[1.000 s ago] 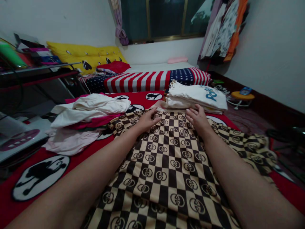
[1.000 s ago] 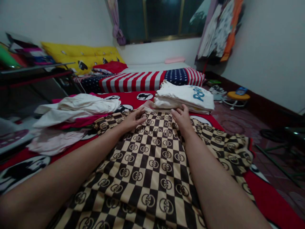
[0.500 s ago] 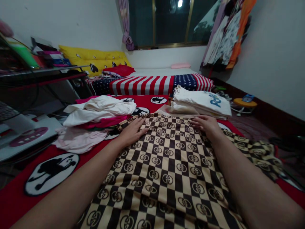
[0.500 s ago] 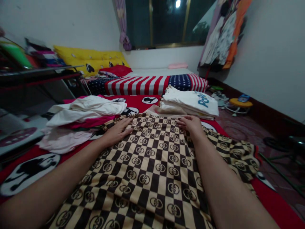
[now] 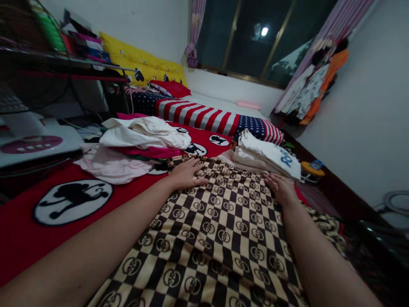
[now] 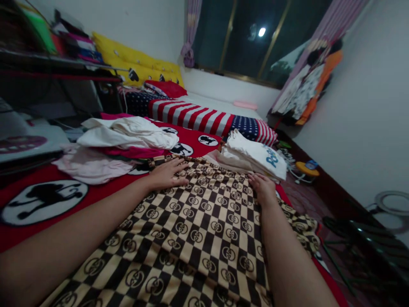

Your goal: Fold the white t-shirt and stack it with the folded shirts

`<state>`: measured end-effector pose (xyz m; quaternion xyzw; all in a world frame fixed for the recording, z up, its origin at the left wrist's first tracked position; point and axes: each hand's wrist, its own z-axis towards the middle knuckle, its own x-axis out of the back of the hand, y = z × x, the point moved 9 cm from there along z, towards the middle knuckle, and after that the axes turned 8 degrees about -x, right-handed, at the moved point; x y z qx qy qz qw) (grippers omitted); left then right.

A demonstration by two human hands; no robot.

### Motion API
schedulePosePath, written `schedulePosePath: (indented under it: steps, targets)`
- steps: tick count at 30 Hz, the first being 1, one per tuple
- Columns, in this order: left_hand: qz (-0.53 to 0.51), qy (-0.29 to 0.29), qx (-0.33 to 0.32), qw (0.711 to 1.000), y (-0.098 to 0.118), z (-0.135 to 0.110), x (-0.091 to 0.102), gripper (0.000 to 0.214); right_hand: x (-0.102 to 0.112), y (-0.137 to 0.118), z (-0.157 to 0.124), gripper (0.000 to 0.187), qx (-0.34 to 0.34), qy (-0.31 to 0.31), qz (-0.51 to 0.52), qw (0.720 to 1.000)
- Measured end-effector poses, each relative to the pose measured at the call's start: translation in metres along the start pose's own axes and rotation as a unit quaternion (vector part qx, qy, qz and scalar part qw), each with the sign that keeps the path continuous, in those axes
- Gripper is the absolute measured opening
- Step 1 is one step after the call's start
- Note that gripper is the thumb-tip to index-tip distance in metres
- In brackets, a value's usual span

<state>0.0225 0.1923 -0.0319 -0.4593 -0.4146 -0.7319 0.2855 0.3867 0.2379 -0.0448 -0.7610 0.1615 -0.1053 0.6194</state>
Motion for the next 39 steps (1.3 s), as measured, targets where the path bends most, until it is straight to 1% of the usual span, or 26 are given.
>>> schedulePosePath:
  steps: [3,6,9,11,12,13,14,15,16,17,18,19,20,21,22,23,24,25,26,28,31,33,35,36,38,39]
  targets:
    - [0.002,0.004,-0.003,1.0,-0.001,0.0,0.0,0.075,0.0,-0.015,-0.007,0.016,-0.039,-0.046,-0.075,0.995]
    - [0.023,0.0,-0.013,1.0,0.0,0.001,-0.001,0.075,0.009,-0.038,-0.019,0.008,-0.059,-0.069,-0.151,0.984]
    - [0.026,0.003,-0.025,0.999,0.001,0.003,-0.002,0.076,0.021,-0.059,-0.045,0.009,-0.017,-0.051,-0.207,0.977]
    - [0.023,0.009,-0.031,0.999,0.001,0.003,-0.002,0.075,0.026,-0.06,-0.072,0.016,0.038,-0.044,-0.263,0.963]
    - [0.021,0.013,-0.032,0.999,0.001,0.003,-0.002,0.074,0.027,-0.057,-0.087,0.022,0.079,-0.057,-0.312,0.945]
    - [0.017,0.018,-0.032,0.999,0.0,0.003,-0.001,0.073,0.026,-0.05,-0.103,0.029,0.126,-0.082,-0.376,0.915]
    - [0.01,0.023,-0.032,0.999,0.0,0.002,-0.001,0.071,0.026,-0.04,-0.118,0.036,0.181,-0.114,-0.446,0.869]
    - [-0.002,0.031,-0.032,0.999,-0.001,0.002,0.001,0.07,0.027,-0.026,-0.131,0.043,0.224,-0.156,-0.51,0.816]
    - [-0.018,0.042,-0.036,0.998,-0.001,0.001,0.003,0.068,0.036,-0.013,-0.139,0.047,0.255,-0.171,-0.562,0.768]
    - [-0.038,0.058,-0.046,0.997,0.001,0.001,0.006,0.066,0.052,-0.006,-0.14,0.045,0.271,-0.142,-0.6,0.739]
    - [-0.058,0.081,-0.061,0.993,0.003,0.0,0.011,0.062,0.072,-0.003,-0.136,0.044,0.272,-0.092,-0.627,0.724]
    - [-0.076,0.11,-0.079,0.988,0.006,-0.001,0.018,0.059,0.091,-0.004,-0.132,0.042,0.268,-0.037,-0.641,0.718]
    - [-0.089,0.144,-0.095,0.981,0.009,-0.004,0.025,0.054,0.108,-0.009,-0.131,0.04,0.268,0.014,-0.644,0.717]
    - [-0.095,0.177,-0.109,0.974,0.011,-0.007,0.033,0.05,0.119,-0.014,-0.135,0.039,0.276,0.046,-0.638,0.717]
    - [-0.095,0.205,-0.118,0.967,0.014,-0.011,0.04,0.046,0.123,-0.019,-0.144,0.037,0.295,0.057,-0.625,0.72]
    - [-0.089,0.225,-0.126,0.962,0.018,-0.016,0.046,0.042,0.122,-0.023,-0.158,0.035,0.322,0.049,-0.608,0.724]
    - [-0.082,0.233,-0.135,0.96,0.022,-0.021,0.051,0.039,0.117,-0.027,-0.177,0.033,0.348,0.028,-0.59,0.728]
    - [-0.075,0.229,-0.148,0.959,0.029,-0.026,0.054,0.037,0.11,-0.029,-0.199,0.029,0.369,-0.001,-0.571,0.733]
    - [-0.07,0.216,-0.164,0.96,0.037,-0.033,0.056,0.035,0.104,-0.03,-0.221,0.025,0.377,-0.034,-0.556,0.74]
    - [-0.069,0.181,-0.198,0.961,0.055,-0.049,0.058,0.033,0.095,-0.027,-0.263,0.017,0.363,-0.099,-0.535,0.757]
    - [-0.093,0.132,-0.228,0.96,0.079,-0.084,0.063,0.028,0.089,-0.009,-0.31,0.013,0.282,-0.221,-0.524,0.772]
    - [-0.119,0.091,-0.225,0.963,0.09,-0.107,0.063,0.024,0.09,0.006,-0.331,0.02,0.238,-0.285,-0.52,0.77]
    - [-0.139,0.034,-0.219,0.965,0.098,-0.13,0.059,0.02,0.09,0.016,-0.345,0.031,0.225,-0.311,-0.519,0.764]
    - [-0.144,0.003,-0.22,0.965,0.103,-0.14,0.056,0.019,0.089,0.019,-0.35,0.031,0.226,-0.313,-0.517,0.764]
    - [-0.147,-0.057,-0.229,0.961,0.113,-0.16,0.05,0.018,0.086,0.023,-0.356,0.022,0.223,-0.314,-0.508,0.77]
    - [-0.148,-0.084,-0.233,0.958,0.118,-0.168,0.048,0.018,0.086,0.023,-0.358,0.017,0.216,-0.313,-0.501,0.778]
